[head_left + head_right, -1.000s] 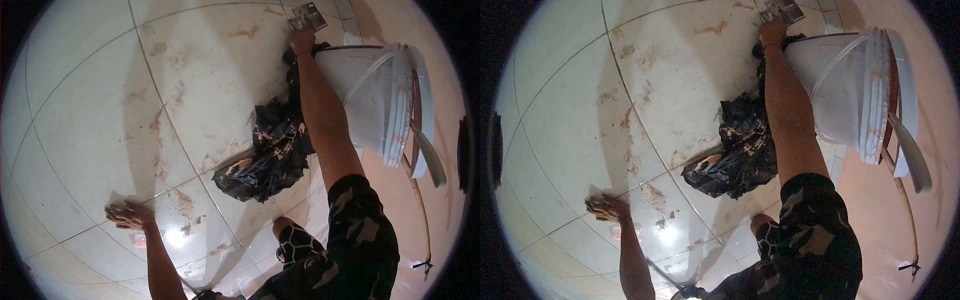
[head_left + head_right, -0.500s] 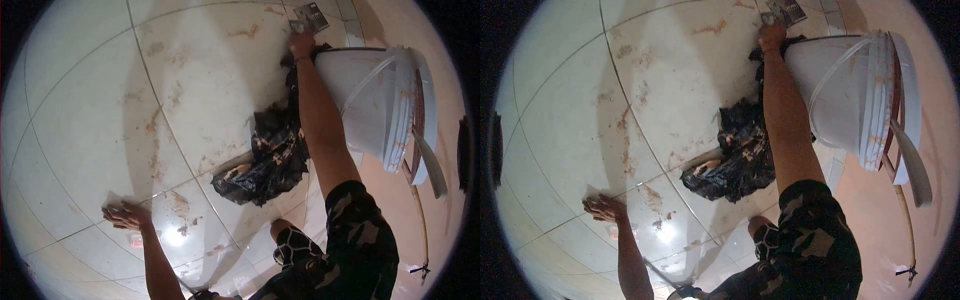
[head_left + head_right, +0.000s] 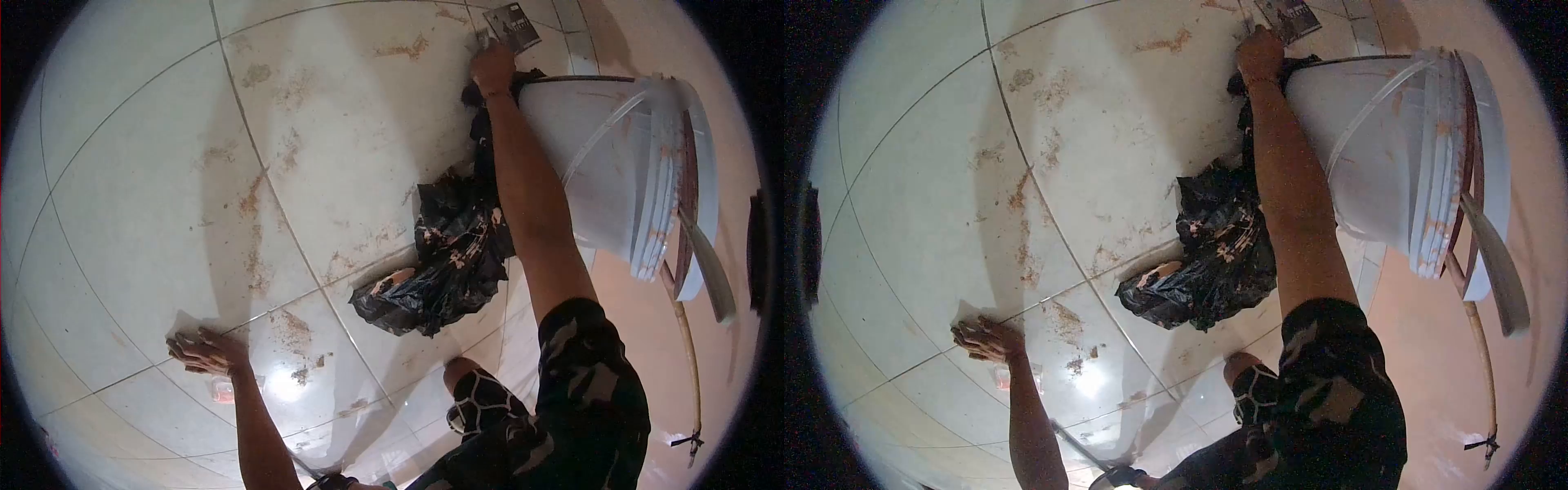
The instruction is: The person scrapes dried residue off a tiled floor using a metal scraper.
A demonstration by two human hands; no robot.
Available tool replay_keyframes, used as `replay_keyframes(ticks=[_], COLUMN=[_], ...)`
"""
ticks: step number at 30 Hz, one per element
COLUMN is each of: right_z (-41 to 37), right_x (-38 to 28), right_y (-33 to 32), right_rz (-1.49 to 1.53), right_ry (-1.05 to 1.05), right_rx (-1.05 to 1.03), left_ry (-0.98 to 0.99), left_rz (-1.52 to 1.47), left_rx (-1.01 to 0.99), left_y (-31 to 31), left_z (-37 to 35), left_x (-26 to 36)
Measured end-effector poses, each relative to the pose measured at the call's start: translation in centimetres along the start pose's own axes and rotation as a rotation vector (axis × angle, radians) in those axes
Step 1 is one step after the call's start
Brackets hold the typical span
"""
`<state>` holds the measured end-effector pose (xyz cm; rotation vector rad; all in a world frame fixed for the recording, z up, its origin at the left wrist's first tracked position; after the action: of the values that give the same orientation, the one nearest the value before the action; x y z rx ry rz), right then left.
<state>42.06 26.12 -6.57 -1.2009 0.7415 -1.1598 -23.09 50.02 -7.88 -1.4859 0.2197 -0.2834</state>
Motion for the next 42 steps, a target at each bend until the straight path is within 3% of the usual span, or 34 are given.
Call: replay_keyframes(ticks=[5, 10, 13, 15, 16, 18, 19, 21, 22, 24, 27, 31, 33, 37, 39, 42], right_z=[0.9, 1.9, 1.8, 0.3, -0.5, -1.5, -0.5, 1.7, 2.9, 3.2, 4.6, 7.3, 8.3, 7.6, 7.1, 5.7], right_x=[-0.8, -2.5, -2.6, -2.3, -2.0, -1.4, -1.6, -1.2, -1.4, -2.8, -2.7, -0.3, -0.1, 0.7, 0.6, 1.3], right_y=[0.5, 0.4, -0.1, 1.3, 1.1, -2.2, -1.2, 2.7, 2.8, 2.9, 3.1, 6.0, 6.3, 5.7, 6.6, 6.6], right_rz=[-0.071, -0.13, -0.226, -0.484, -0.485, -0.194, -0.194, -0.361, -0.358, -0.466, -0.51, -0.538, -0.402, -0.517, -0.559, -0.497], right_ry=[-0.098, -0.11, -0.03, -0.323, -0.314, 0.018, 0.019, 0.112, 0.116, -0.024, -0.109, 0.086, 0.118, 0.083, -0.051, 0.041], right_rx=[-0.101, 0.084, -0.102, -0.219, -0.219, -0.141, -0.141, -0.349, -0.345, -0.545, -0.472, -0.503, -0.512, -0.553, -0.626, -0.589], left_ry=[0.003, 0.037, 0.04, 0.028, 0.036, 0.005, 0.006, -0.015, -0.012, 0.007, -0.05, -0.037, -0.031, -0.01, -0.025, 0.028], left_rz=[0.01, 0.01, 0.0, 0.007, 0.003, 0.002, 0.001, 0.01, 0.006, 0.028, -0.069, -0.053, -0.024, -0.019, -0.051, -0.04], left_rx=[0.009, 0.025, -0.023, -0.005, -0.003, 0.014, 0.015, 0.0, 0.005, 0.001, -0.022, -0.03, -0.043, -0.05, -0.024, -0.006], left_y=[0.0, 0.0, 0.1, 0.3, 0.1, -0.2, -0.3, -0.3, 0.1, 0.5, -0.1, 0.1, 0.3, 0.1, 0.1, -0.1], left_z=[-0.1, 0.3, -0.2, 0.1, 0.3, 0.3, 0.2, 0.3, 0.4, 0.1, 0.4, 0.2, 0.2, -0.4, 0.3, 0.2], left_x=[-0.7, 0.0, -0.5, -0.2, 0.0, 0.1, 0.3, 0.3, 0.2, -0.6, 0.0, -0.1, -0.3, -0.7, -0.1, 0.2])
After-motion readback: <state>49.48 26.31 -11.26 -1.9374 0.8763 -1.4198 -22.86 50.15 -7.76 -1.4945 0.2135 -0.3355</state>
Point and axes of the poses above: each hand's wrist, its own z-axis towards the middle knuckle, its own y-axis out of the palm, x = y × z, the point moved 8 cm from there along z, towards the middle knuckle, and after that the axes turned 9 degrees about y, right-handed, at the moved point
